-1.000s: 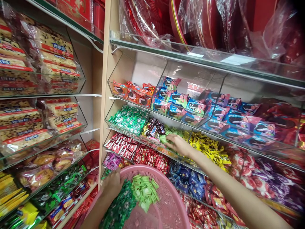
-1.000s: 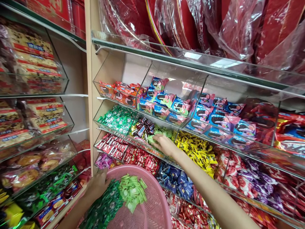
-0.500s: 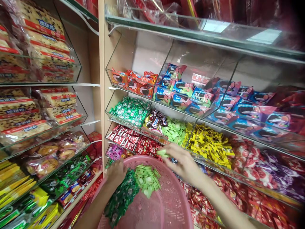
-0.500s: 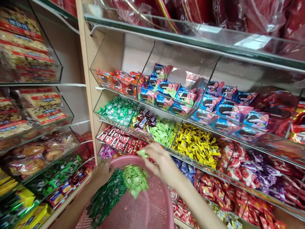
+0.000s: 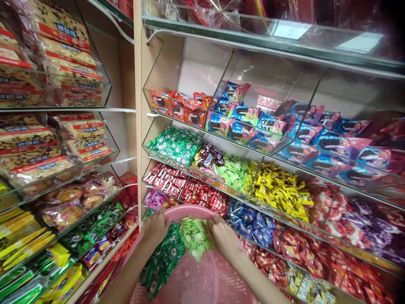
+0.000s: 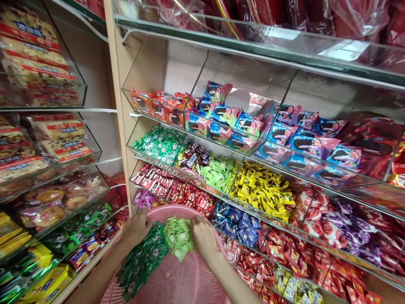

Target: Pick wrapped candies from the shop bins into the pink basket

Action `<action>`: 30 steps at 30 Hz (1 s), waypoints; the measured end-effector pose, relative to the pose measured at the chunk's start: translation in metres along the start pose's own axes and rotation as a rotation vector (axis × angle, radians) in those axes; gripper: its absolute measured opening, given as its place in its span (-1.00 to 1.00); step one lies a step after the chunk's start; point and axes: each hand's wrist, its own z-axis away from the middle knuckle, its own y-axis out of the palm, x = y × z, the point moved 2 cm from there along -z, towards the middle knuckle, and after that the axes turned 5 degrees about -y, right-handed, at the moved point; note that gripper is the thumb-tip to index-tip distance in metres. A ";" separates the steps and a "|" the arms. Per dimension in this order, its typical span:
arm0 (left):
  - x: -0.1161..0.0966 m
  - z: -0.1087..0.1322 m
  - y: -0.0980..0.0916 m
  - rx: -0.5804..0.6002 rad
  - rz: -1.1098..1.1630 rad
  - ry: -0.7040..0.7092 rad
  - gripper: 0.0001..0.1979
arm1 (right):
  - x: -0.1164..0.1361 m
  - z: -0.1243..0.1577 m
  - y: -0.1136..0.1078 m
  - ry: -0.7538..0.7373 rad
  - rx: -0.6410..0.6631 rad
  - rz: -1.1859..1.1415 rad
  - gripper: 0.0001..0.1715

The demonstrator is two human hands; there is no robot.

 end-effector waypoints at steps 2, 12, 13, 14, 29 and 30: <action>-0.001 0.000 0.000 -0.001 0.000 0.012 -0.69 | 0.001 0.001 0.007 0.040 0.017 0.036 -0.74; -0.006 0.004 0.001 0.027 -0.024 0.030 -0.68 | 0.004 0.002 0.039 0.096 -0.052 0.039 -0.72; -0.006 0.004 0.001 0.027 -0.025 0.031 -0.68 | 0.005 0.003 0.039 0.096 -0.043 0.034 -0.73; -0.005 0.004 0.001 0.027 -0.024 0.034 -0.67 | 0.006 0.004 0.039 0.095 -0.036 0.029 -0.74; -0.004 -0.001 0.003 0.015 -0.036 0.048 -0.65 | -0.005 0.018 -0.030 0.101 -0.296 -0.082 -0.74; -0.004 -0.001 0.003 0.013 -0.039 0.055 -0.65 | -0.016 0.025 -0.046 0.091 -0.404 -0.113 -0.70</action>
